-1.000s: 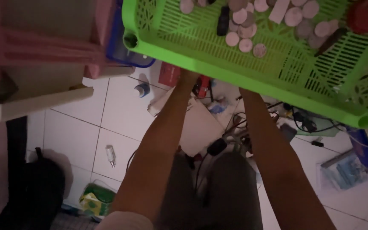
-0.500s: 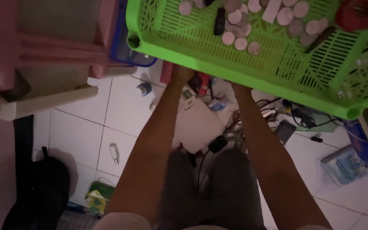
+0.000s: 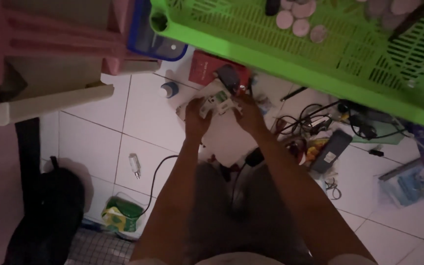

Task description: Organizing various items including coins, books, and small electronics into a green plastic shelving unit.

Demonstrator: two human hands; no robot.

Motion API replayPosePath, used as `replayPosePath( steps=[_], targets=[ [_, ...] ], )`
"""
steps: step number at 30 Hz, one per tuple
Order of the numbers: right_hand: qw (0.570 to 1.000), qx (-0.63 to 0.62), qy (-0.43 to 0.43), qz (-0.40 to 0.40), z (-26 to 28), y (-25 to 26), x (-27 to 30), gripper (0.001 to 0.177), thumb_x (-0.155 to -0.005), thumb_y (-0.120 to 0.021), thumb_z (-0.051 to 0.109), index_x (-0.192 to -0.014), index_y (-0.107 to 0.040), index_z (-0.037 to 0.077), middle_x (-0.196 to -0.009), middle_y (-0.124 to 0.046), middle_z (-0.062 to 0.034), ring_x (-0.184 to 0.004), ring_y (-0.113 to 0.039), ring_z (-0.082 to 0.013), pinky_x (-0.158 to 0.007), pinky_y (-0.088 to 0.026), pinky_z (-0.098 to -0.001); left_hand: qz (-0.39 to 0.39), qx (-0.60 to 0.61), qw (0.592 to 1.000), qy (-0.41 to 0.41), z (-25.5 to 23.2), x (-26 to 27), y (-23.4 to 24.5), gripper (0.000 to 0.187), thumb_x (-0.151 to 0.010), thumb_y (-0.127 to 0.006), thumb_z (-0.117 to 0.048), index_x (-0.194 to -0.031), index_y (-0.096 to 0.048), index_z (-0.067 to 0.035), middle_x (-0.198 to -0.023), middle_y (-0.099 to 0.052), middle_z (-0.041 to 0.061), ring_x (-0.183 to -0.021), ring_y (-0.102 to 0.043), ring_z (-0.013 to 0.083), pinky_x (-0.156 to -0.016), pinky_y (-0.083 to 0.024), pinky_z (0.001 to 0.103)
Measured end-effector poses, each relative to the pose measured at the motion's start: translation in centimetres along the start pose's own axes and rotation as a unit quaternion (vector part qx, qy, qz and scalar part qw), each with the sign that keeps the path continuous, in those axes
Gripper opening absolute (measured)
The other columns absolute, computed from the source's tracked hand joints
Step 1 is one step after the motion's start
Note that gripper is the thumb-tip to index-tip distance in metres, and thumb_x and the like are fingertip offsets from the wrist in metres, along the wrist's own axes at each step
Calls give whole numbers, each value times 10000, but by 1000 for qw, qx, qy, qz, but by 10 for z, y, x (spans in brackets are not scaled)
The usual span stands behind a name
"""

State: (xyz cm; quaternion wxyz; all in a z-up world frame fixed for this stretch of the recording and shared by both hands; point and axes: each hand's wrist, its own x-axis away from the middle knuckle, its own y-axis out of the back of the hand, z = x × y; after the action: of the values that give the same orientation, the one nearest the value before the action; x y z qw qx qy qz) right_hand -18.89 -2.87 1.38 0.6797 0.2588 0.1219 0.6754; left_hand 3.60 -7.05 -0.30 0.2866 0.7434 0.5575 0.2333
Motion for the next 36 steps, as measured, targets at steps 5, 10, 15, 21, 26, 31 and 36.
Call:
replayPosePath(
  steps=[5, 10, 15, 21, 26, 31, 36],
  targets=[
    [996, 46, 74, 30, 6, -28, -10, 511, -900, -661, -20, -1401, -605, 63, -1400, -569, -206, -1259, -560, -398, -1035, -491, -450, -15, 0, 1000, 4, 10, 3, -3, 548, -772, -853, -116, -1271, -660, 4, -1266, -667, 235, -1173, -608, 432, -1035, -490, 467],
    [974, 166, 141, 56, 0, -55, -24, 642, -804, -625, -109, -1424, -608, 56, -1520, -525, -202, -1344, -516, -413, -1116, -421, -480, 14, 14, 998, 62, 8, -4, -2, 530, -756, -849, -100, -1241, -672, 18, -1231, -680, 236, -1138, -617, 426, -1006, -491, 470],
    [966, 205, 136, 85, -5, -58, -23, 656, -809, -669, -66, -1447, -592, 65, -1452, -554, -189, -1342, -493, -419, -1153, -389, -504, 47, 1, 996, 71, 9, 0, -2, 456, -781, -789, -5, -1229, -710, -2, -1248, -675, 242, -1128, -614, 438, -1010, -493, 457],
    [973, 155, 83, 148, 13, -45, -16, 664, -806, -757, 27, -1445, -585, 85, -1309, -571, -202, -1221, -522, -421, -1022, -449, -512, 81, 43, 993, 71, 5, 17, -3, 402, -838, -731, 39, -1237, -700, 4, -1251, -659, 245, -1133, -624, 424, -1006, -502, 431],
    [979, 95, 120, 132, 2, -41, -2, 602, -725, -823, 70, -1293, -625, 59, -1262, -598, -197, -1158, -550, -412, -973, -475, -497, 78, 88, 992, 41, 1, 32, -8, 398, -842, -695, 83, -1233, -704, 13, -1228, -672, 243, -1113, -643, 414, -999, -518, 417],
    [984, 53, 85, 147, 15, -17, 7, 480, -667, -884, 112, -1094, -670, 60, -1082, -669, -136, -1049, -602, -372, -907, -498, -472, 102, 129, 982, 94, -28, 39, 2, 363, -824, -733, 65, -1181, -723, 0, -1170, -705, 221, -1076, -693, 376, -945, -562, 381],
    [978, 3, 98, 184, -1, -3, 27, 528, -626, -936, 178, -1078, -707, 30, -916, -713, -148, -848, -680, -331, -755, -536, -445, 157, 155, 973, 60, -44, 48, -4, 376, -803, -745, 44, -1176, -740, 0, -1147, -736, 213, -1027, -718, 346, -886, -578, 373]
  ],
)
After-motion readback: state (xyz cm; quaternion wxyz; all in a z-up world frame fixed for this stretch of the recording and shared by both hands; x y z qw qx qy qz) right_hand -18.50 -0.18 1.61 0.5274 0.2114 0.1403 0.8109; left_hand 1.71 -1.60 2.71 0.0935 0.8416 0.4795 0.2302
